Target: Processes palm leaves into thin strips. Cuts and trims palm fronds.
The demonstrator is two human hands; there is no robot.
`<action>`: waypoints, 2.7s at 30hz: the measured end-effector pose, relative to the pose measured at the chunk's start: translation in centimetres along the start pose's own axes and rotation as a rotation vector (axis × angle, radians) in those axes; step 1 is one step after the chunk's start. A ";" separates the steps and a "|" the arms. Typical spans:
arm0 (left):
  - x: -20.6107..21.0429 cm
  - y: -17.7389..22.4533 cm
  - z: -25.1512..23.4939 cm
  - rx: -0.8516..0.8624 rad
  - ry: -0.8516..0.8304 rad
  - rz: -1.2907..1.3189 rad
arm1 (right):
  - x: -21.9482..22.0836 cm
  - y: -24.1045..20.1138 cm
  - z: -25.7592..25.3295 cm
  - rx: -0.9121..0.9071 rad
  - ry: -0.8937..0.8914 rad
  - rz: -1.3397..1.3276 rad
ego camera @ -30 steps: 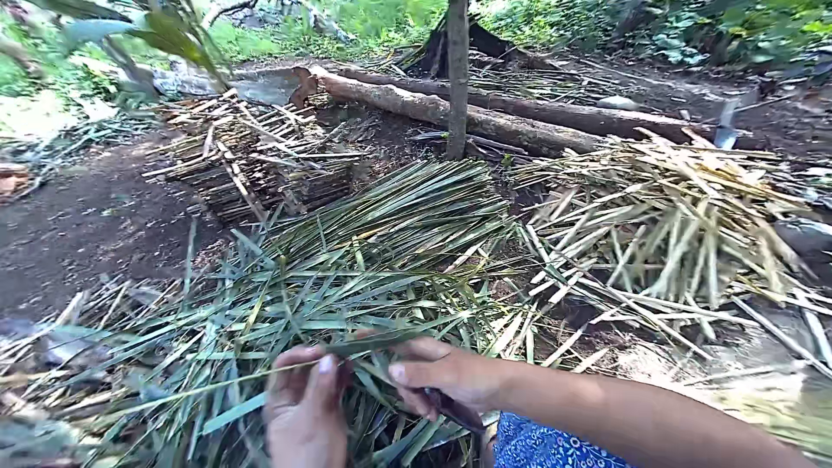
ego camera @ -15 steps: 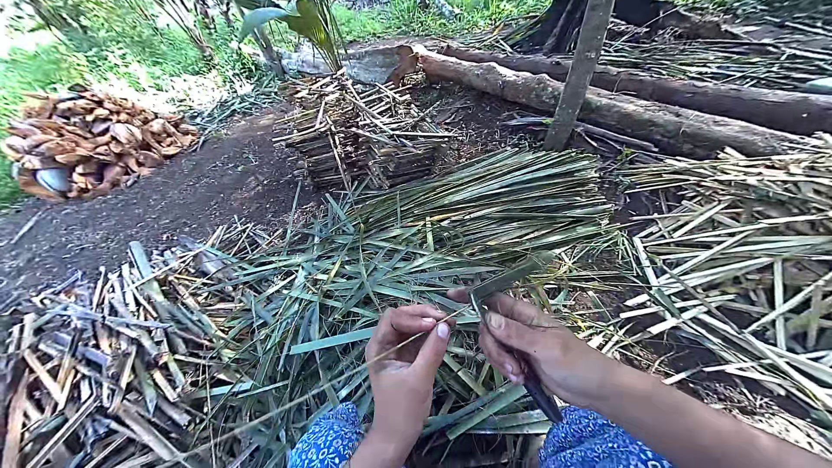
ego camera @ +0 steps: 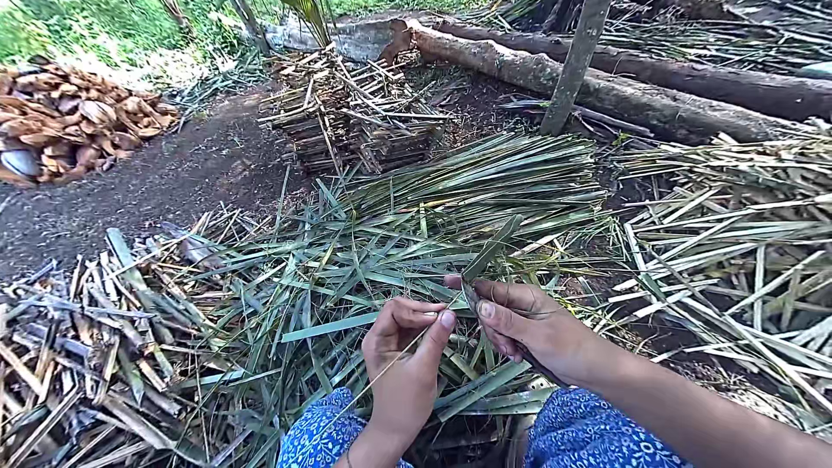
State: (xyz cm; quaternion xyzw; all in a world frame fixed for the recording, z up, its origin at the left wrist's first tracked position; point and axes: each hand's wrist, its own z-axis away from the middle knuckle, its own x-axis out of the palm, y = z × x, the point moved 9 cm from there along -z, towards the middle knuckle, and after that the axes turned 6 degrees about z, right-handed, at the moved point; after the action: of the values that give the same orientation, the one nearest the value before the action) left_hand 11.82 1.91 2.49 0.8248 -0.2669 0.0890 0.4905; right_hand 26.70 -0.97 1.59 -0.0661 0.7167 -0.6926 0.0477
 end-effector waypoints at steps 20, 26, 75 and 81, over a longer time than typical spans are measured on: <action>2.4 3.8 2.4 0.578 -0.321 -0.514 | -12.3 2.4 -0.5 0.211 0.646 -0.133; 1.2 2.8 1.5 0.611 -0.278 -0.592 | -2.6 1.2 0.5 0.119 -0.165 -0.084; -2.0 2.6 -0.1 0.269 -0.129 -0.225 | -13.0 16.6 4.3 0.999 -0.443 1.289; -2.1 0.6 -0.5 0.074 -0.122 -0.208 | -13.7 4.4 1.6 0.534 0.147 1.035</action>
State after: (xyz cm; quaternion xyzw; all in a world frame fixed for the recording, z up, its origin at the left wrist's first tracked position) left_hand 9.79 2.83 2.33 0.8694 -0.2060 -0.0030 0.4492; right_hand 40.39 -0.20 -3.17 0.3550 0.4577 -0.7387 0.3447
